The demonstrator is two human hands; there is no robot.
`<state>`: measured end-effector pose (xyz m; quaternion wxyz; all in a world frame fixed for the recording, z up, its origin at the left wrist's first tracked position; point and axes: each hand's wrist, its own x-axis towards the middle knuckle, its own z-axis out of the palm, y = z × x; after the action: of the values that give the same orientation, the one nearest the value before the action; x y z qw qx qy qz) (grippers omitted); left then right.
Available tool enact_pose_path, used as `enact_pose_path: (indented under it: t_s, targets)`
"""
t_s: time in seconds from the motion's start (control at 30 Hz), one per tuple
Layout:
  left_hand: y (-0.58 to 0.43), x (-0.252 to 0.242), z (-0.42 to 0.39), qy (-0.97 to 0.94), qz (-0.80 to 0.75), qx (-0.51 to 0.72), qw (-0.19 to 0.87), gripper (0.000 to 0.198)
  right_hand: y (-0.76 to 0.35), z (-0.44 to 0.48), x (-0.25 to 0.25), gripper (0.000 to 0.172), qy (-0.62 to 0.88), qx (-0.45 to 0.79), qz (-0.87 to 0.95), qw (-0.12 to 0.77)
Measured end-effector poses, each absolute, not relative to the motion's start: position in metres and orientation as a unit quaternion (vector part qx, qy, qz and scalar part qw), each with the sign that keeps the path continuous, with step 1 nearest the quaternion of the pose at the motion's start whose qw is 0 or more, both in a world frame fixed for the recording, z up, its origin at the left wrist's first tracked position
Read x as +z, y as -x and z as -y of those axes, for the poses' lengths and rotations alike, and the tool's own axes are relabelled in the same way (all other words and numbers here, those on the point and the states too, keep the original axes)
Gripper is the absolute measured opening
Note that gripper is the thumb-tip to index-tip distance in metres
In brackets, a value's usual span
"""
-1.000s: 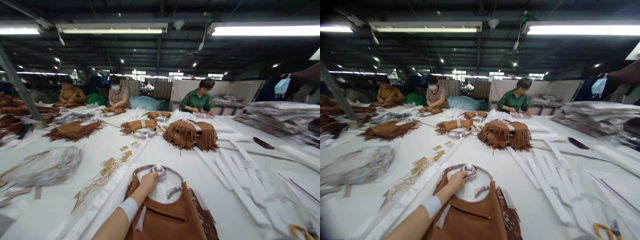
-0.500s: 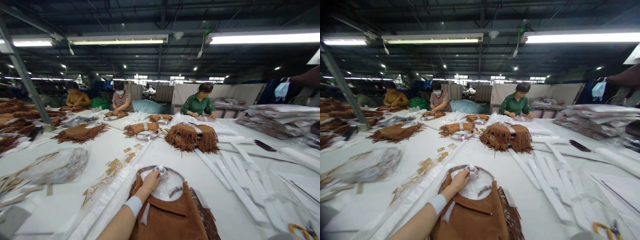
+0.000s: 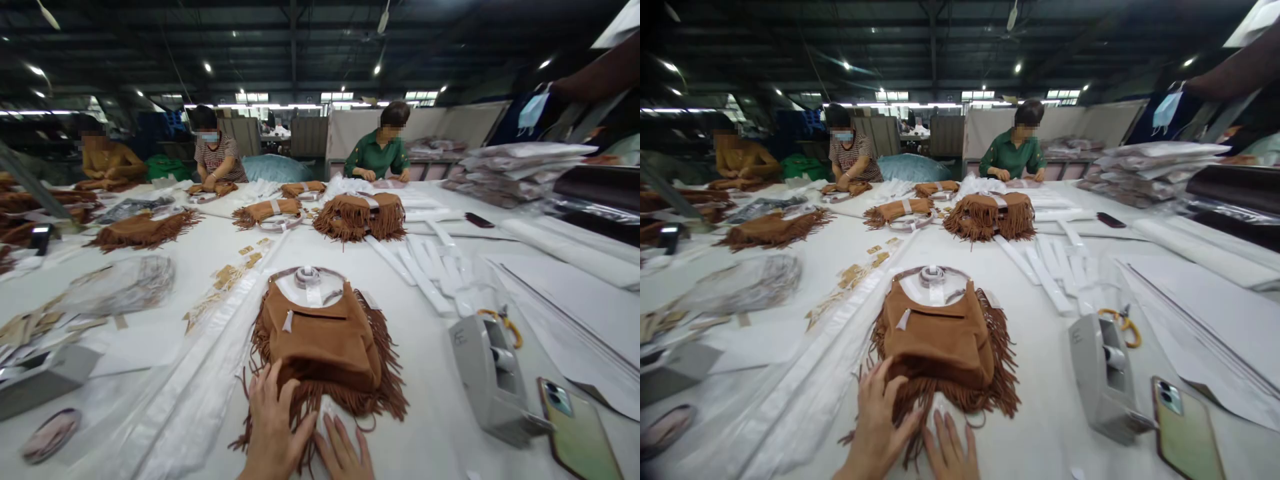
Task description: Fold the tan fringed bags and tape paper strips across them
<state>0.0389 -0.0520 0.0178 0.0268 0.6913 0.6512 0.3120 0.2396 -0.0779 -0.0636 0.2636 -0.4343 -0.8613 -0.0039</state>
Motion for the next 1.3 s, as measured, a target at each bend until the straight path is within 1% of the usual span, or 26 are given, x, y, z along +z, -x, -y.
enact_pose_path:
  t_s: [0.07, 0.13, 0.17, 0.2, 0.23, 0.3, 0.33, 0.4, 0.43, 0.47, 0.53, 0.57, 0.6, 0.7, 0.77, 0.9, 1.03, 1.13, 1.23, 1.3]
  targets:
    - [-0.044, 0.003, 0.067, -0.696, -0.664, 0.27, 0.031, 0.048, -0.25, 0.075, -0.05, 0.052, 0.435, -0.012, 0.848, 0.303]
    - [-0.049, -0.004, 0.073, -0.693, -0.677, 0.248, 0.026, 0.054, -0.26, 0.071, -0.033, 0.05, 0.505, -0.018, 0.785, 0.359]
    - [-0.052, -0.006, 0.074, -0.688, -0.684, 0.24, 0.02, 0.054, -0.264, 0.066, -0.025, 0.052, 0.543, -0.028, 0.749, 0.377]
    - [-0.055, -0.007, 0.074, -0.684, -0.691, 0.235, 0.013, 0.054, -0.268, 0.061, -0.02, 0.058, 0.575, -0.041, 0.721, 0.385]
    - [-0.058, -0.007, 0.073, -0.679, -0.696, 0.233, 0.008, 0.052, -0.27, 0.055, -0.016, 0.068, 0.596, -0.057, 0.705, 0.38]
    - [-0.061, -0.009, 0.072, -0.673, -0.701, 0.235, 0.005, 0.046, -0.271, 0.041, -0.016, 0.089, 0.619, -0.076, 0.707, 0.334]
    - [-0.061, -0.011, 0.07, -0.675, -0.698, 0.24, 0.007, 0.041, -0.27, 0.035, -0.019, 0.096, 0.623, -0.082, 0.714, 0.309]
    - [-0.058, -0.019, 0.067, -0.68, -0.687, 0.257, 0.01, 0.033, -0.269, 0.023, -0.026, 0.1, 0.631, -0.088, 0.721, 0.274]
    - [-0.055, -0.023, 0.064, -0.682, -0.68, 0.269, 0.01, 0.032, -0.269, 0.017, -0.029, 0.099, 0.635, -0.09, 0.72, 0.265]
    - [-0.051, -0.028, 0.061, -0.684, -0.672, 0.284, 0.011, 0.033, -0.269, 0.013, -0.031, 0.094, 0.635, -0.09, 0.72, 0.263]
    - [-0.041, -0.037, 0.054, -0.691, -0.65, 0.317, 0.021, 0.039, -0.274, 0.005, -0.034, 0.075, 0.62, -0.076, 0.732, 0.273]
    - [-0.036, -0.04, 0.05, -0.693, -0.639, 0.332, 0.031, 0.04, -0.278, 0.001, -0.034, 0.069, 0.604, -0.061, 0.743, 0.28]
    - [-0.031, -0.043, 0.047, -0.697, -0.627, 0.345, 0.041, 0.041, -0.282, -0.001, -0.033, 0.066, 0.588, -0.042, 0.756, 0.286]
    - [-0.016, -0.05, 0.042, -0.712, -0.6, 0.359, 0.064, 0.041, -0.3, -0.006, -0.027, 0.07, 0.542, 0.002, 0.789, 0.29]
    - [-0.008, -0.056, 0.044, -0.728, -0.583, 0.356, 0.066, 0.045, -0.313, -0.006, -0.024, 0.071, 0.517, 0.008, 0.806, 0.29]
    - [0.006, -0.074, 0.053, -0.756, -0.548, 0.357, 0.015, 0.056, -0.339, 0.003, -0.027, 0.061, 0.509, 0.002, 0.816, 0.274]
    - [0.022, -0.091, 0.054, -0.76, -0.548, 0.348, -0.018, 0.056, -0.361, 0.015, -0.032, 0.052, 0.505, -0.016, 0.823, 0.261]
    - [0.035, -0.094, 0.052, -0.774, -0.536, 0.335, -0.034, 0.058, -0.371, 0.025, -0.025, 0.05, 0.515, -0.011, 0.822, 0.242]
    - [0.04, -0.082, 0.055, -0.788, -0.528, 0.313, -0.055, 0.05, -0.376, 0.037, -0.006, 0.047, 0.533, 0.019, 0.817, 0.219]
    - [0.036, -0.063, 0.058, -0.785, -0.534, 0.3, -0.087, 0.04, -0.377, 0.039, 0.01, 0.051, 0.55, 0.059, 0.796, 0.248]
